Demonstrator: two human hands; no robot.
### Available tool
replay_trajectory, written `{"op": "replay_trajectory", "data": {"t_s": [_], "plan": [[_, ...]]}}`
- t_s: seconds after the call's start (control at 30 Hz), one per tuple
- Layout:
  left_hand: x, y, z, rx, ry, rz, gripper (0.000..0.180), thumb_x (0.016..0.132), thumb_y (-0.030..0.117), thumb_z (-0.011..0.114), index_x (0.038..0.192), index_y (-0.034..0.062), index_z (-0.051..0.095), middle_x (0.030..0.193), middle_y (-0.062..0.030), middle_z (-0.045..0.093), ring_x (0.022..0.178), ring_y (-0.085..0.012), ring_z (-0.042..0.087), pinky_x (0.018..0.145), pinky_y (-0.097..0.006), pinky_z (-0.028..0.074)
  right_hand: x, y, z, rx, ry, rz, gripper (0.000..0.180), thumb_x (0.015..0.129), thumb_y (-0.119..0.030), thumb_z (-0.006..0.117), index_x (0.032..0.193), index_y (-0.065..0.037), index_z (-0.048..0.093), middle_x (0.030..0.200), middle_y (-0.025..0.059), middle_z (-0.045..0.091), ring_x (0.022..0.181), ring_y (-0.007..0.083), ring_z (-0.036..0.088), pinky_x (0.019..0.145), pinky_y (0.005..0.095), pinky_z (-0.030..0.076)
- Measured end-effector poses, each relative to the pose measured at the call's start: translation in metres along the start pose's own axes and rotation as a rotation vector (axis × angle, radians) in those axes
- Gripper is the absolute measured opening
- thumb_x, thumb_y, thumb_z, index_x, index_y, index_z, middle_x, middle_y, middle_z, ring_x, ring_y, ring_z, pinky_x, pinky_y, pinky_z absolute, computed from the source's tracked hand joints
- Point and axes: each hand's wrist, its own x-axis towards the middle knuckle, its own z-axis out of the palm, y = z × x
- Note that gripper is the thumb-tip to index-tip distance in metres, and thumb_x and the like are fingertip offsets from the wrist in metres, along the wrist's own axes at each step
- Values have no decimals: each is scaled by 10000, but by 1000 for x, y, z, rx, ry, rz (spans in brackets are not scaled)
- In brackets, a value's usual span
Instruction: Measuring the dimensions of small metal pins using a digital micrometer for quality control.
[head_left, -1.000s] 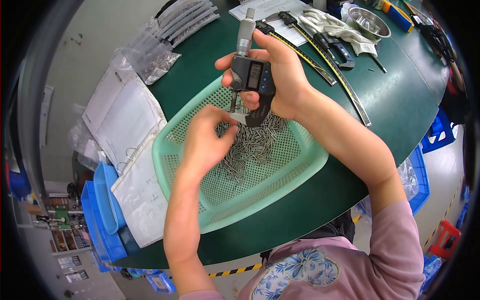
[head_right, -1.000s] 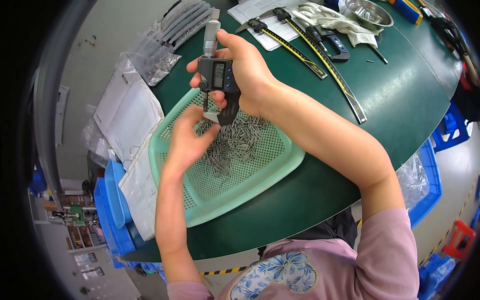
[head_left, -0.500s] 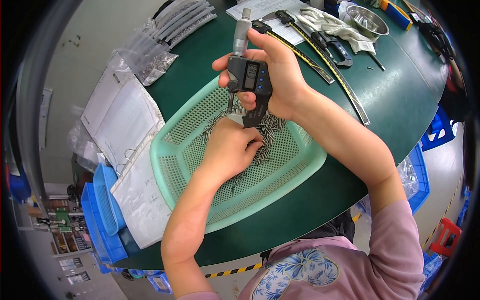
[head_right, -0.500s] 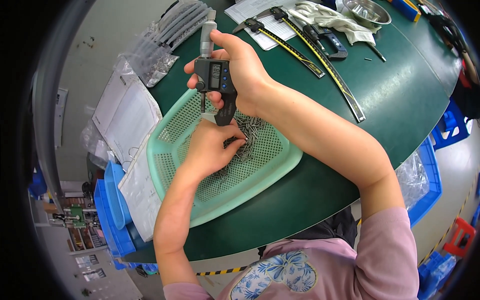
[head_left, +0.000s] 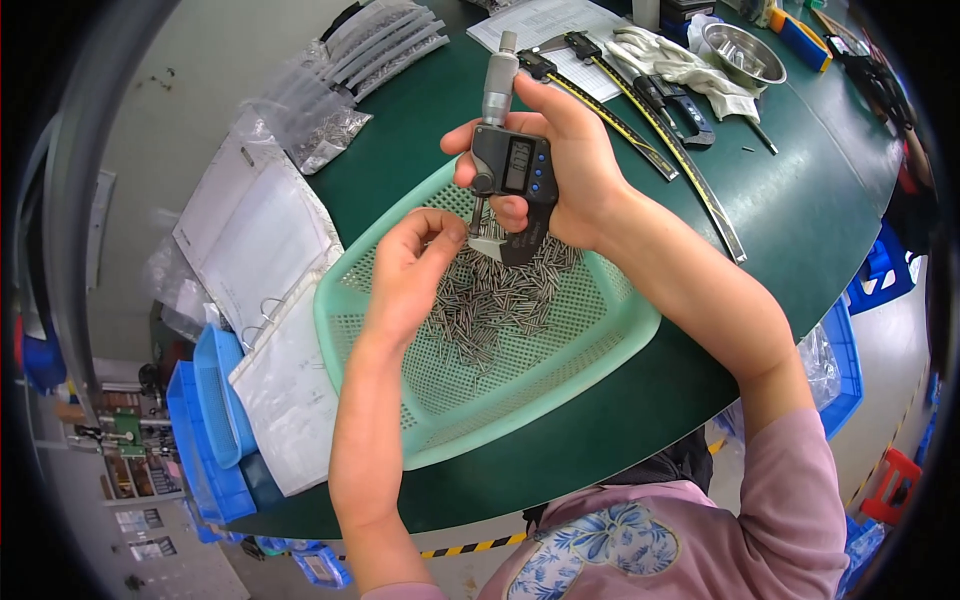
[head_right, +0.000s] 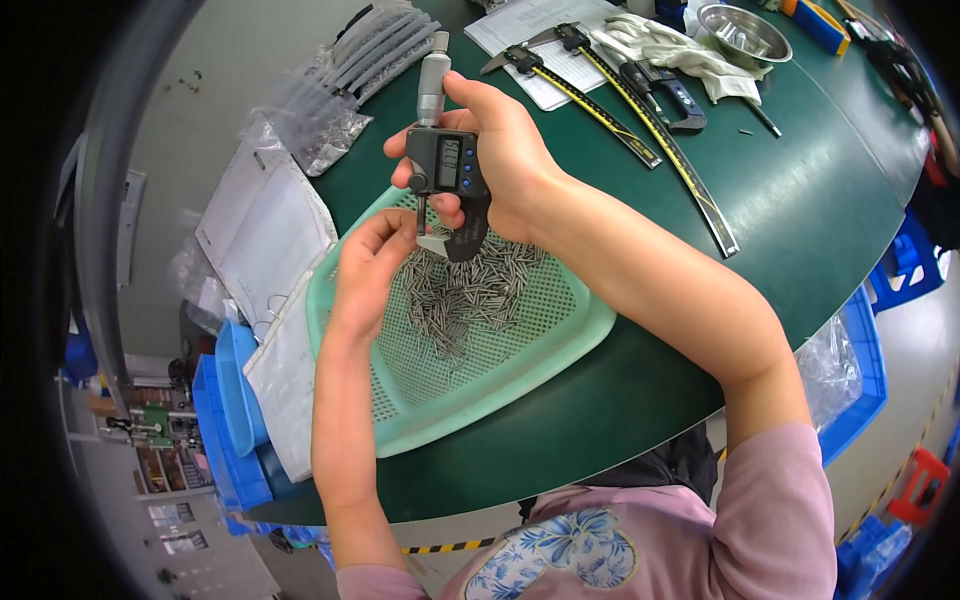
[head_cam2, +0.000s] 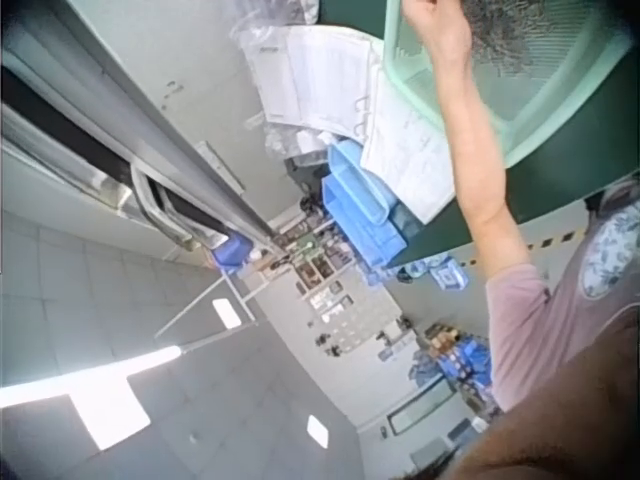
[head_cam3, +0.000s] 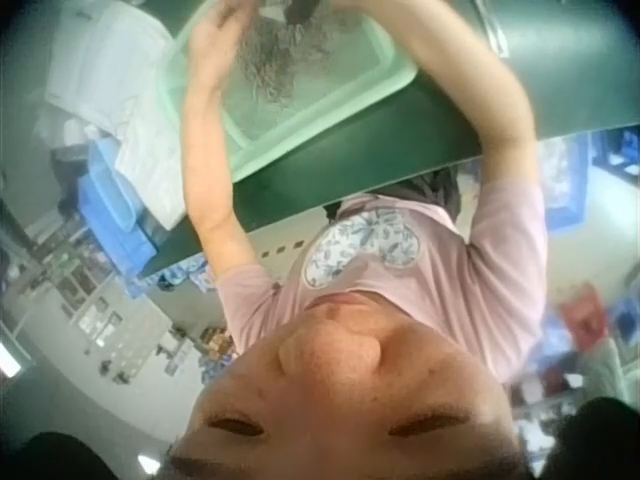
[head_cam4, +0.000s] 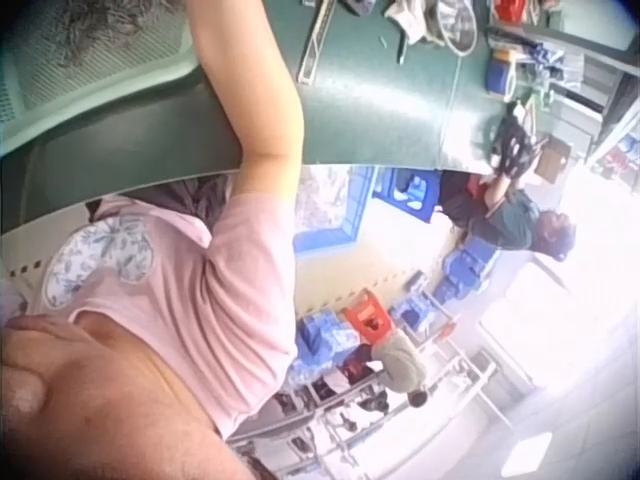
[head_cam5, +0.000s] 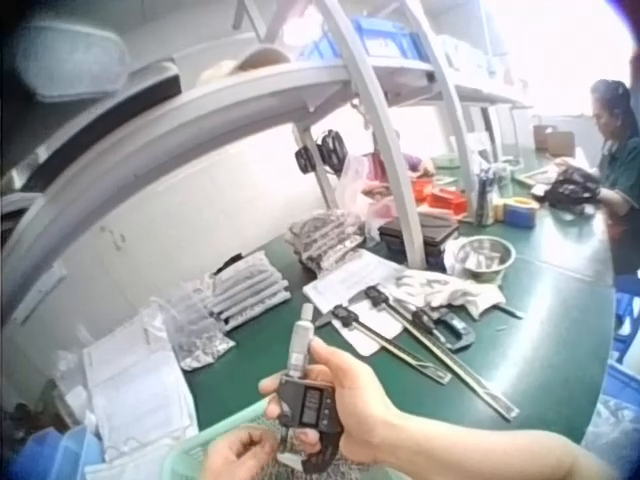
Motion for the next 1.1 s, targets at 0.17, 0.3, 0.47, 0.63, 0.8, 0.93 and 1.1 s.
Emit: {"op": "replay_trajectory", "data": {"t_s": [0.17, 0.3, 0.47, 0.63, 0.8, 0.93, 1.1], "plan": [[-2, 6, -5, -99, -119, 16, 144, 848, 153, 558, 864, 10, 554, 766, 28, 492, 695, -44, 425, 628, -186, 343, 2, 2, -2, -9, -26, 27, 616, 871, -519, 269, 949, 24, 548, 699, 81, 569, 411, 115, 430, 392, 233, 353], [-3, 8, -3, -119, -125, 14, 135, 845, 143, 556, 868, 10, 549, 750, 40, 476, 670, -34, 394, 597, -188, 321, 1, 1, -1, -23, -31, 30, 613, 872, -517, 269, 951, 23, 547, 699, 82, 569, 414, 114, 434, 388, 230, 352], [-3, 7, -6, -144, -141, 12, 129, 840, 137, 558, 862, 10, 550, 751, 39, 481, 679, -31, 402, 598, -186, 323, 1, 1, -1, -3, -40, 47, 605, 874, -506, 267, 954, 25, 547, 702, 85, 570, 413, 114, 435, 384, 230, 351], [-4, 11, -7, -130, -138, 17, 123, 830, 131, 574, 824, 9, 559, 741, 38, 493, 668, -32, 410, 597, -185, 327, 0, 1, -1, -24, -48, 41, 602, 872, -504, 274, 951, 25, 550, 697, 82, 572, 406, 115, 435, 383, 228, 353], [-5, 13, -5, -103, -126, 28, 114, 823, 120, 586, 813, 8, 563, 736, 38, 495, 666, -35, 417, 594, -189, 335, 0, 1, 0, -60, -45, 37, 594, 849, -531, 339, 909, 13, 570, 681, 79, 579, 399, 113, 441, 381, 222, 358], [-6, 15, -4, -109, -109, 21, 118, 813, 121, 598, 814, 7, 566, 747, 29, 512, 681, -38, 439, 605, -190, 348, 0, 1, -1, -88, -37, 4, 578, 827, -545, 401, 886, 2, 578, 675, 79, 583, 399, 108, 444, 375, 216, 360], [-8, 18, -3, -127, -100, 11, 134, 788, 131, 625, 817, 12, 572, 762, 15, 539, 699, -45, 466, 625, -190, 363, 0, 1, 0, -74, -43, 1, 573, 829, -545, 403, 887, -1, 575, 674, 78, 582, 397, 106, 444, 376, 216, 359]]}}
